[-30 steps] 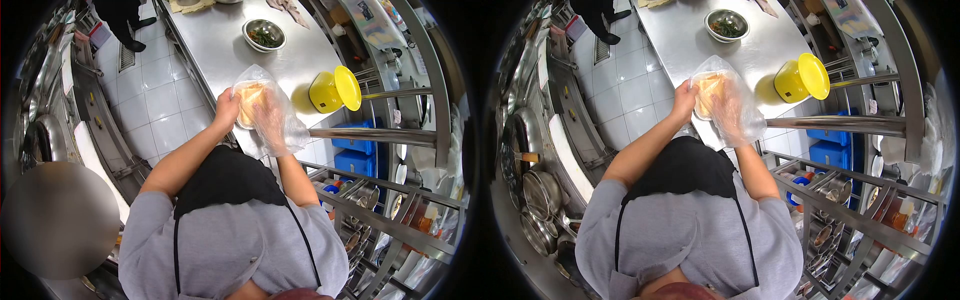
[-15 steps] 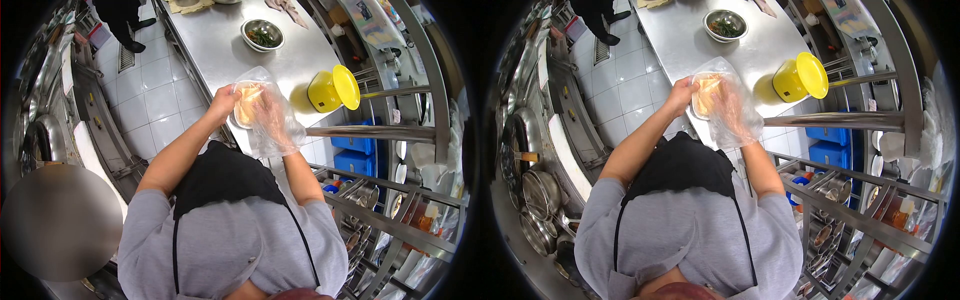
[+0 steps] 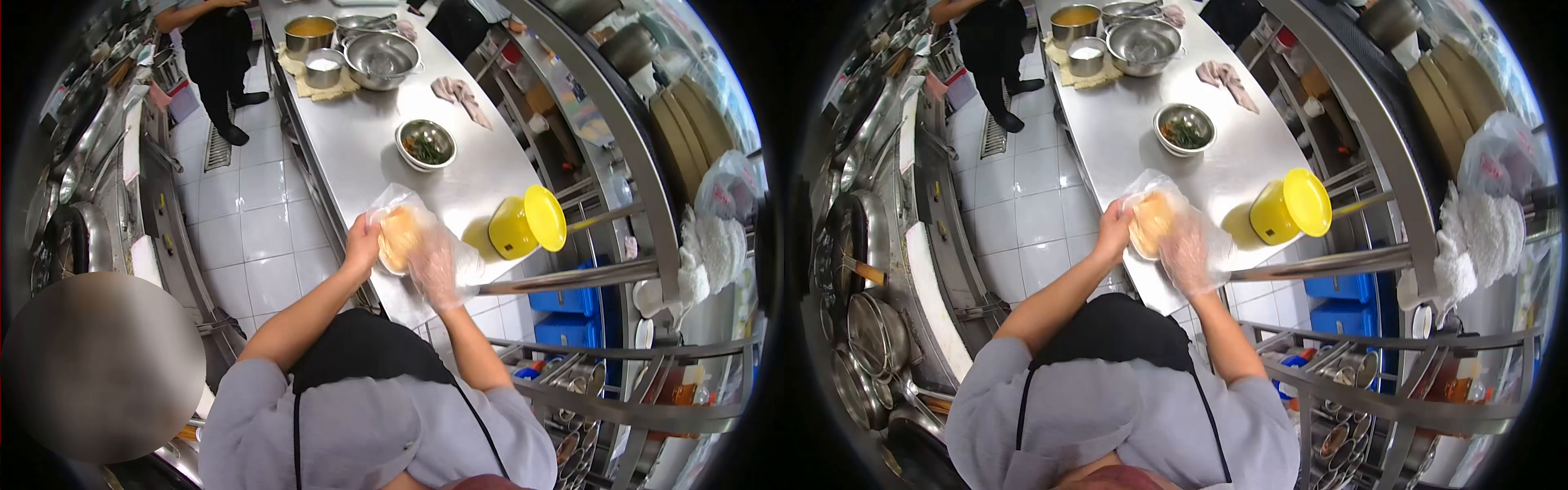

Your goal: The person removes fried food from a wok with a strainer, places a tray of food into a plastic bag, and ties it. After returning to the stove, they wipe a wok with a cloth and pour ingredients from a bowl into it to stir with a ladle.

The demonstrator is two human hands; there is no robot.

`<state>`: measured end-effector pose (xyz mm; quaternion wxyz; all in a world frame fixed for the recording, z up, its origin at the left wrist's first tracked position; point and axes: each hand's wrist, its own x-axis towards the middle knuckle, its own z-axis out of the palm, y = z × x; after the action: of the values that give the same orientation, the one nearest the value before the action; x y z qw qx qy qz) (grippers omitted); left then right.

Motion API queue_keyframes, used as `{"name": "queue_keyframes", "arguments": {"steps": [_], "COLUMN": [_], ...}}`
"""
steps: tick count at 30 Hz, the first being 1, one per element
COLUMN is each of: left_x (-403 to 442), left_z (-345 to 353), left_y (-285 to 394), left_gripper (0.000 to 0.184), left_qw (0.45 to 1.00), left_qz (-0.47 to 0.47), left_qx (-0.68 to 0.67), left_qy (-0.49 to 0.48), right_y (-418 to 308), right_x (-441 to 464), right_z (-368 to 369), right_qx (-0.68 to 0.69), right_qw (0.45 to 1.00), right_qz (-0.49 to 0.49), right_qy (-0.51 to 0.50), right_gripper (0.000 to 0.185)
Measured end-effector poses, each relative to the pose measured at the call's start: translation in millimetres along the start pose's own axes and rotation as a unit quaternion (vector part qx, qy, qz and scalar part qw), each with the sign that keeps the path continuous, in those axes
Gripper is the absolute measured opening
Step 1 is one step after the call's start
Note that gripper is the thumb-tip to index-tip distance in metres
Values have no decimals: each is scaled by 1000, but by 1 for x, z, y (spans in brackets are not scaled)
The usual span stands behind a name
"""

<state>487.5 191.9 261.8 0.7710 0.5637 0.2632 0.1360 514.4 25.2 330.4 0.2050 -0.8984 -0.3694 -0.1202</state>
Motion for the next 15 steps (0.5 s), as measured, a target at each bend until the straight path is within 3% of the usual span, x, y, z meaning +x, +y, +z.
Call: {"name": "queue_keyframes", "arguments": {"steps": [2,5,6,9,13,15], "left_x": [-8,-11,-18,44,37,24], "left_z": [-4,-10,-5,-16,-18,-19], "left_y": [14,69,92,-2,6,17], "left_gripper": [37,45,47,40,37,44], "left_qw": [1000,978,977,966,978,973], "left_qz": [-8,-176,-165,-43,-40,-48], "left_qx": [-4,20,96,229,152,172], "left_qy": [7,-109,-91,-114,-138,-147], "right_y": [3,10,8,15,27,43], "right_x": [-16,-30,-32,-43,-56,-63], "right_z": [0,6,7,21,34,43], "right_qx": [29,63,68,92,259,284], "right_qw": [999,995,991,978,924,924], "right_qz": [19,63,82,137,252,232], "right_qy": [37,53,80,129,123,108], "right_gripper": [45,52,53,54,44,41]}}
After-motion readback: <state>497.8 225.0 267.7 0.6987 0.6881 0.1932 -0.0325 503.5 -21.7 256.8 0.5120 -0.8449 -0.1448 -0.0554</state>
